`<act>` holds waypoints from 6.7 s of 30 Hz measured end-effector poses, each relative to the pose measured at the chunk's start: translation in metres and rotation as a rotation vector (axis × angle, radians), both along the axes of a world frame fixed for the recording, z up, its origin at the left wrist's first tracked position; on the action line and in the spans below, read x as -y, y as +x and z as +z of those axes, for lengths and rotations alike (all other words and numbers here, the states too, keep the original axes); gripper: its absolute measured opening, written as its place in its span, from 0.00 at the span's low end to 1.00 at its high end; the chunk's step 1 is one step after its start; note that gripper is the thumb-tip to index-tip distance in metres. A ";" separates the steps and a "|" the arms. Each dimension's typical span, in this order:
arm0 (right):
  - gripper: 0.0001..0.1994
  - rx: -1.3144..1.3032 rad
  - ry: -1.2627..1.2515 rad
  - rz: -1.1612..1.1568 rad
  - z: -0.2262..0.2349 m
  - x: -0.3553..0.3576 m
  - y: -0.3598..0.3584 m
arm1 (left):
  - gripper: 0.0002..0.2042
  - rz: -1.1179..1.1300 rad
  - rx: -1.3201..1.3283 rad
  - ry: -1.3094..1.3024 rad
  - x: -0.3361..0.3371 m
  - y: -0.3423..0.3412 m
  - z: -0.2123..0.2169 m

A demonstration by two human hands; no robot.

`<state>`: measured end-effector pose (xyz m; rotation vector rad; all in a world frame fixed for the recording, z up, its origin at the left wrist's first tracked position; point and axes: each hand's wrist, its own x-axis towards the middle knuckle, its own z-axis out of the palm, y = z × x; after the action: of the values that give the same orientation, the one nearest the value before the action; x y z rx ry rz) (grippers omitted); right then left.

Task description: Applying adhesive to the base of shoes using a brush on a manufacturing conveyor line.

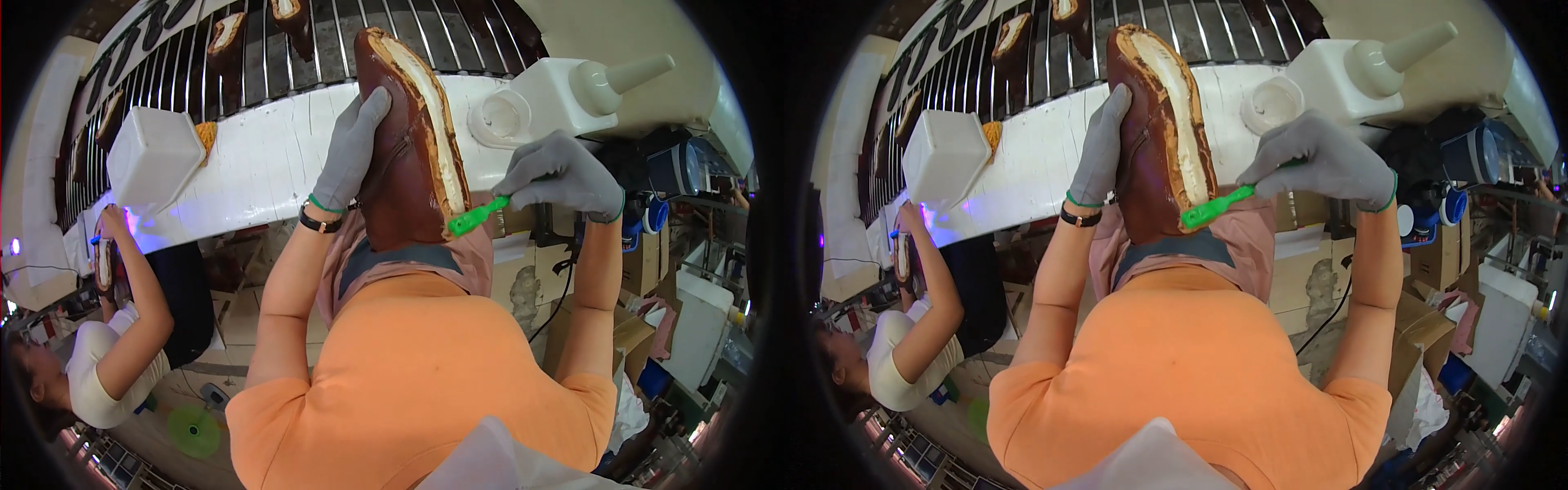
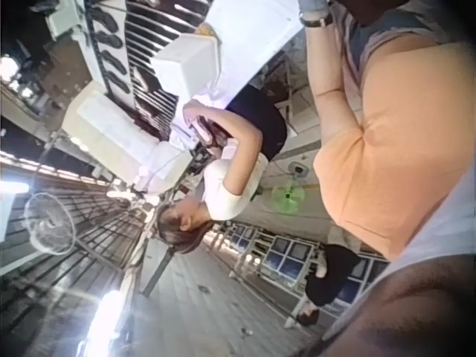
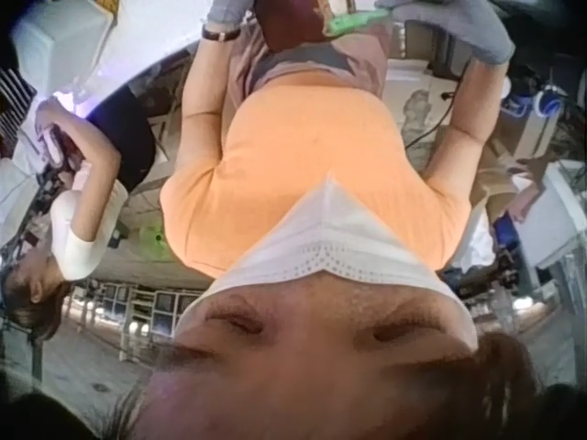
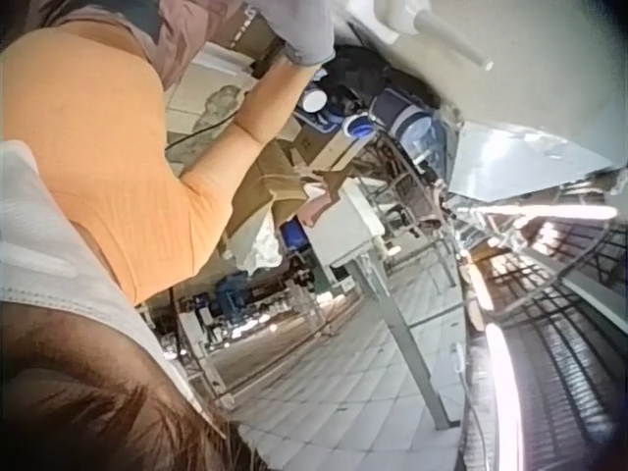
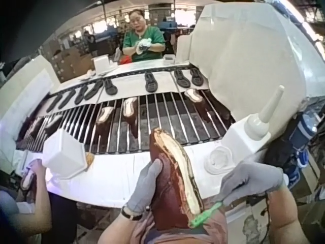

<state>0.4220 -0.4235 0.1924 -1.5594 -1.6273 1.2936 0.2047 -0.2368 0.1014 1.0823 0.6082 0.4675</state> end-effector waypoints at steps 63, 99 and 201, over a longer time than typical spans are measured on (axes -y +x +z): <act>0.10 0.024 0.381 -0.597 0.003 -0.047 0.002 | 0.25 -0.044 0.103 -0.039 -0.007 -0.006 0.005; 0.10 -0.005 0.225 0.041 0.005 -0.025 -0.015 | 0.23 -0.072 -0.021 -0.137 -0.017 0.000 -0.009; 0.20 -1.337 -0.079 -0.507 -0.242 -0.037 -0.029 | 0.12 0.182 -0.457 1.442 -0.123 0.043 -0.131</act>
<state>0.3931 -0.3863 -0.0492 -0.6604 -0.3149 1.5269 0.2479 -0.1139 -0.0294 2.5632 0.7607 0.8605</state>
